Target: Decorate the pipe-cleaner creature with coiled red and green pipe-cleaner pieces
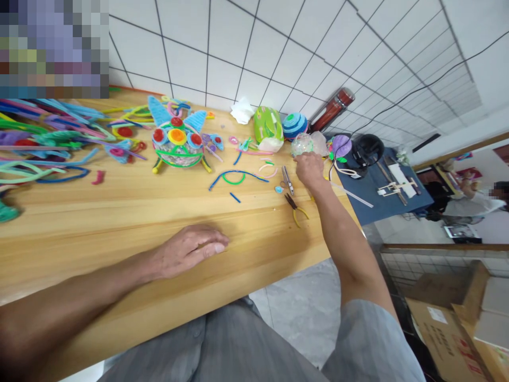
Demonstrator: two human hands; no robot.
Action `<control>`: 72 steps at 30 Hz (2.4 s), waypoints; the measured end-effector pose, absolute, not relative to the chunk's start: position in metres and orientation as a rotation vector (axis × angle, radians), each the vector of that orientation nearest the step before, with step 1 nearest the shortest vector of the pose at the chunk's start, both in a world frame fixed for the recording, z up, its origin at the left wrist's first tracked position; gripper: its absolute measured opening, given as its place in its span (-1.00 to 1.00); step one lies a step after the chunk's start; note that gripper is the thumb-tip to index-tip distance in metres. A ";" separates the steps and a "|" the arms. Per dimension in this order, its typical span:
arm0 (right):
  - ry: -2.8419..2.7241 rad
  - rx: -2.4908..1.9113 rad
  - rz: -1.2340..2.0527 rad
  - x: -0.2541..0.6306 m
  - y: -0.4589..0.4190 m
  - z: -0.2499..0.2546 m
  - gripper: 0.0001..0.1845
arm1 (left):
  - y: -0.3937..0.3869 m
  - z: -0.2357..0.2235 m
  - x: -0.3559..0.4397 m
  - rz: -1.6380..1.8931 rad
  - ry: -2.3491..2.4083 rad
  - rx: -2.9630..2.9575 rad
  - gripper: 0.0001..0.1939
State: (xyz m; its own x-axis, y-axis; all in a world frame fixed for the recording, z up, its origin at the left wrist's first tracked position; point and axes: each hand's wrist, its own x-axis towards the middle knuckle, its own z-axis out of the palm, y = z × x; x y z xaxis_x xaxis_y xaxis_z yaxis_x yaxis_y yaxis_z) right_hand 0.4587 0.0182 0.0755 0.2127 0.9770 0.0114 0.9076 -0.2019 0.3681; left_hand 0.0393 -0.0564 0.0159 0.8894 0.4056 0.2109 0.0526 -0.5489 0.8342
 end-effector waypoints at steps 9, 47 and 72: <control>1.795 2.336 0.360 0.432 0.043 0.067 -0.57 | -0.057 0.015 0.041 0.486 0.327 2.135 -0.43; 1.648 2.519 0.420 0.431 0.054 0.071 -0.61 | -0.057 0.014 0.041 0.495 0.318 2.138 -0.43; 1.803 1.929 0.240 0.436 -0.012 0.071 -0.62 | -0.056 0.018 0.040 0.478 0.326 2.155 -0.51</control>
State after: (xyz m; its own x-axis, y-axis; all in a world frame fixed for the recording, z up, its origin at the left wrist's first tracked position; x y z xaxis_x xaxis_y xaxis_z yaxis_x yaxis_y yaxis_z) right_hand 0.4365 -0.0119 0.0709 0.1140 0.9740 -0.1960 0.8889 -0.0119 0.4580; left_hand 0.0395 -0.0561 0.0176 0.8915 0.3968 0.2188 0.0583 -0.5792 0.8131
